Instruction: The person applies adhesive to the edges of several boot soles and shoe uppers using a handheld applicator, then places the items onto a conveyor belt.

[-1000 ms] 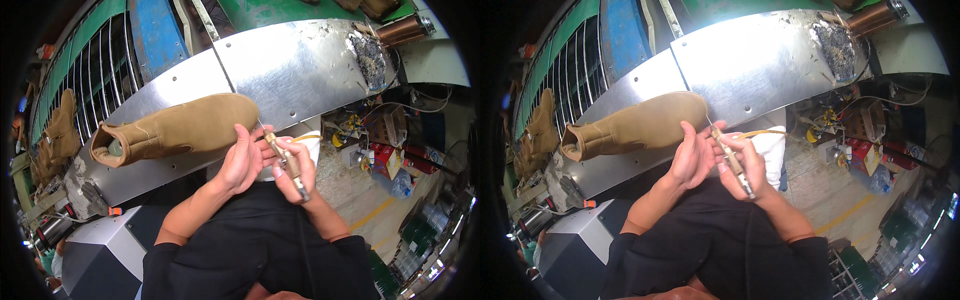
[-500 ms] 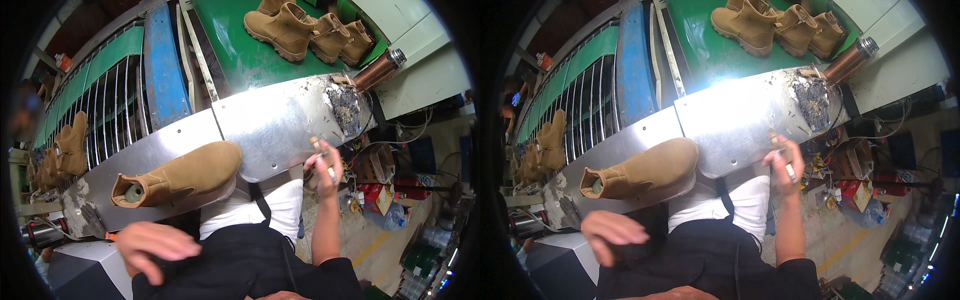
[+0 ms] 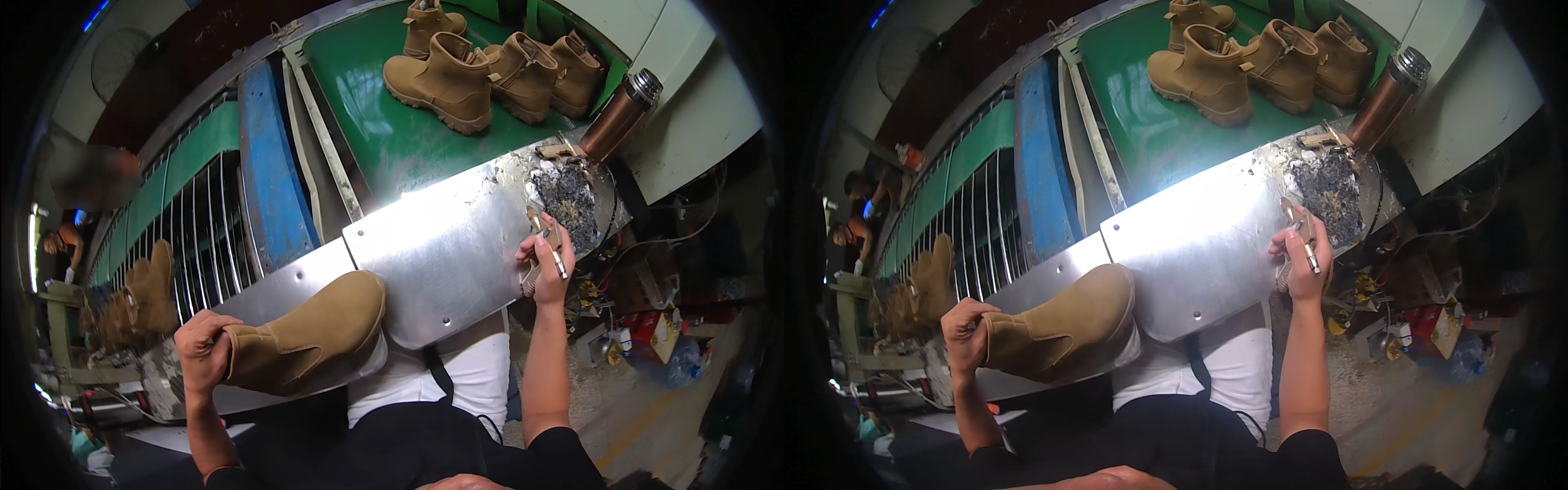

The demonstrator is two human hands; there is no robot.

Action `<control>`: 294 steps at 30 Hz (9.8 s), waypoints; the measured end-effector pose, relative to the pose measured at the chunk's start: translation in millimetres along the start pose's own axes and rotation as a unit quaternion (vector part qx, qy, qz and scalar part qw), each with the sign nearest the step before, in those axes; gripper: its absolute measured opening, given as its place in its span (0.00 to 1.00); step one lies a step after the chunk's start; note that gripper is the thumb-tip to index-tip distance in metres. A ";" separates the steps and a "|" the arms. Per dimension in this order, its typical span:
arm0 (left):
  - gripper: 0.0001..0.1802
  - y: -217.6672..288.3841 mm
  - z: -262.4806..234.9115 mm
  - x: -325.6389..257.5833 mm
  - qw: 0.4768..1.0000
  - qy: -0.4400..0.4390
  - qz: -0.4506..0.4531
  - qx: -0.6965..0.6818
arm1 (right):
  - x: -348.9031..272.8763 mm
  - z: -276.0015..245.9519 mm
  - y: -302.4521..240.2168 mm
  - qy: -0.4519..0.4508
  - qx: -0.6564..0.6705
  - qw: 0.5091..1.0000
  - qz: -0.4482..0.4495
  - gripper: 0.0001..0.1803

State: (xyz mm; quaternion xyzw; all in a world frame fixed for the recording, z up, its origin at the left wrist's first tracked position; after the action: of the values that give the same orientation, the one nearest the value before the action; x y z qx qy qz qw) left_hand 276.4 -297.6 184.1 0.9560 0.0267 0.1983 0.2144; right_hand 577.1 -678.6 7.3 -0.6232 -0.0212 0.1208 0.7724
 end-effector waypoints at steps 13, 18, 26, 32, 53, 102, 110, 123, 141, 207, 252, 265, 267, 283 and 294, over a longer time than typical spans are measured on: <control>0.12 -144.6 90.9 380.8 0.977 0.207 0.030 0.036 | 7.7 -7.5 0.6 0.076 -0.011 0.997 -0.012 0.25; 0.24 -129.5 211.6 463.7 0.993 0.064 0.065 0.076 | 4.7 -18.0 3.5 0.094 -0.016 0.995 -0.014 0.27; 0.30 -173.7 194.8 318.5 0.988 0.064 0.136 0.026 | 6.7 -13.7 7.0 0.101 -0.039 0.994 -0.016 0.30; 0.38 -385.0 -32.6 83.7 0.930 0.108 -0.186 0.297 | 6.3 -7.1 4.2 0.092 -0.014 0.996 -0.013 0.29; 0.20 -376.5 -170.4 -179.7 0.839 0.247 -0.355 0.330 | 6.4 -7.6 12.7 0.054 0.009 0.997 -0.058 0.24; 0.31 -12.0 56.0 -9.7 0.948 0.054 0.046 0.311 | 0.1 -18.2 7.1 0.024 0.010 0.995 -0.097 0.26; 0.29 -14.4 59.8 -10.2 0.959 0.070 0.018 0.275 | -1.5 -17.7 8.7 0.025 0.033 0.995 -0.088 0.25; 0.28 -7.9 56.7 -11.9 0.954 0.087 0.019 0.286 | -0.5 -16.1 9.8 0.016 0.034 0.995 -0.089 0.26; 0.30 -9.5 61.5 -11.5 0.946 0.090 0.046 0.307 | 6.7 -17.8 10.4 0.019 0.035 0.996 -0.085 0.26; 0.46 -52.6 11.2 35.7 0.873 0.215 0.040 -0.436 | -186.1 201.7 33.7 -0.392 0.010 0.920 0.020 0.25; 0.36 40.0 147.5 -227.3 0.629 0.078 -0.498 -0.591 | -203.8 209.4 74.5 -0.350 -0.039 0.930 0.103 0.24; 0.42 102.8 206.7 -157.7 0.482 -0.072 -0.436 -0.757 | -198.0 145.2 60.8 -0.361 0.014 0.880 0.307 0.20; 0.42 110.9 214.3 -150.0 0.465 -0.087 -0.415 -0.777 | -196.6 139.3 46.6 -0.360 -0.012 0.874 0.327 0.20; 0.44 124.7 278.2 -81.1 0.413 -0.071 -0.312 -0.853 | -188.4 117.2 10.6 -0.223 -0.049 0.946 0.229 0.22; 0.47 109.7 286.8 -51.4 0.543 -0.092 -0.286 -0.784 | -202.3 112.9 50.1 -0.241 -0.137 0.961 0.014 0.26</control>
State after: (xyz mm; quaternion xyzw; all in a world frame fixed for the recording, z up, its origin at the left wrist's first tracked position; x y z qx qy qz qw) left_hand 337.5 -518.6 -26.5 0.3618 0.1127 -0.0205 0.9252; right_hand 352.2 -603.9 7.7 -0.6759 -0.2143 0.2746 0.6495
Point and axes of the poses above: each hand's wrist, its own x-axis towards the middle knuckle, its own z-axis out of the palm, y = z × x, the point moved 9 cm from there along x, towards the middle knuckle, and after that the axes turned 12 degrees about z, right-handed, at the moved point
